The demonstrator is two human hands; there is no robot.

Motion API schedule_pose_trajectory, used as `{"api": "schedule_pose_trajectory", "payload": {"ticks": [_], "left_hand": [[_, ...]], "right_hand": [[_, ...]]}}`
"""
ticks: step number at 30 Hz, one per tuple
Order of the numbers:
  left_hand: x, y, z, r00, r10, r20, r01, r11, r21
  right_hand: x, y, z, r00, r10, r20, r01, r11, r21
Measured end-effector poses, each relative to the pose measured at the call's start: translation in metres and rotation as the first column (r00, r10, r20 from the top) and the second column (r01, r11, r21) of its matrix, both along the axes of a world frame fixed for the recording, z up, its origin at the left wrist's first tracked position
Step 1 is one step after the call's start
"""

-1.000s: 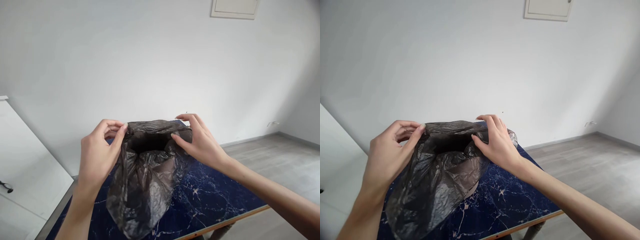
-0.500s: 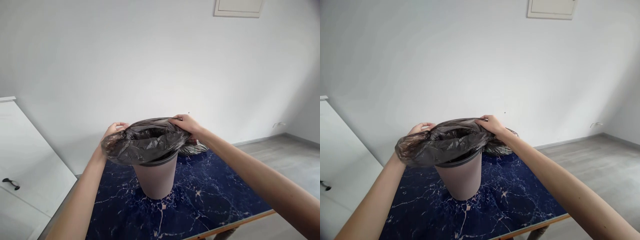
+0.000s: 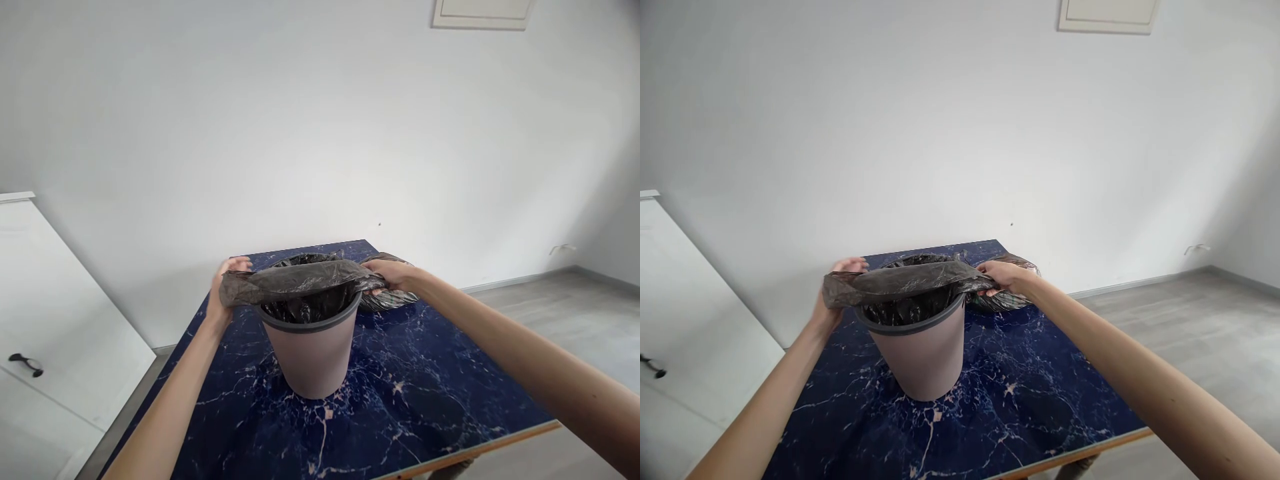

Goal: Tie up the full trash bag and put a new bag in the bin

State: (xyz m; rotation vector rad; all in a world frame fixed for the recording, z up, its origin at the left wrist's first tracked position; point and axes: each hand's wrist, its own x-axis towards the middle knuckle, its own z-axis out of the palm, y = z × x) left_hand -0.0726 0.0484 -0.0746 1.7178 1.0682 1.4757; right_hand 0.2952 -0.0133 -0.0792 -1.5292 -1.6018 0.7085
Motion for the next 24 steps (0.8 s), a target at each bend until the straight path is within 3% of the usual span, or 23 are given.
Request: {"api": "schedule_pose_trajectory", "payload": {"ticks": [3, 6, 9, 12, 14, 19, 24], "left_hand": [[-0.003, -0.021, 0.025, 0.997, 0.023, 0.069, -0.033, 0.987, 0.155], [-0.012, -0.05, 0.038, 0.992, -0.088, -0.092, 0.11, 0.955, 0.277], [-0.019, -0.076, 0.035, 0.927, 0.006, -0.376, 0.16, 0.898, 0.41], [-0.02, -0.091, 0.027, 0.863, 0.194, -0.467, 0.125, 0.813, 0.569], [-0.018, -0.096, 0.023, 0.854, 0.246, -0.459, 0.133, 0.749, 0.649], [-0.017, -0.107, 0.02, 0.877, 0.198, -0.438, 0.228, 0.631, 0.742], [-0.017, -0.126, 0.016, 0.896, 0.13, -0.425, 0.245, 0.652, 0.718]], "right_hand": [[0.009, -0.019, 0.015, 1.0, -0.015, -0.013, 0.016, 0.997, 0.075], [0.01, -0.048, 0.029, 0.999, 0.028, -0.018, -0.022, 0.96, 0.28], [0.005, -0.079, 0.031, 0.964, 0.14, 0.228, -0.232, 0.863, 0.45], [-0.003, -0.096, 0.022, 0.883, 0.062, 0.465, -0.311, 0.82, 0.481], [-0.008, -0.099, 0.016, 0.843, -0.02, 0.538, -0.309, 0.8, 0.514], [-0.014, -0.092, 0.01, 0.825, -0.145, 0.546, -0.271, 0.747, 0.607], [-0.012, -0.1, 0.008, 0.853, -0.181, 0.49, -0.265, 0.659, 0.704]]}}
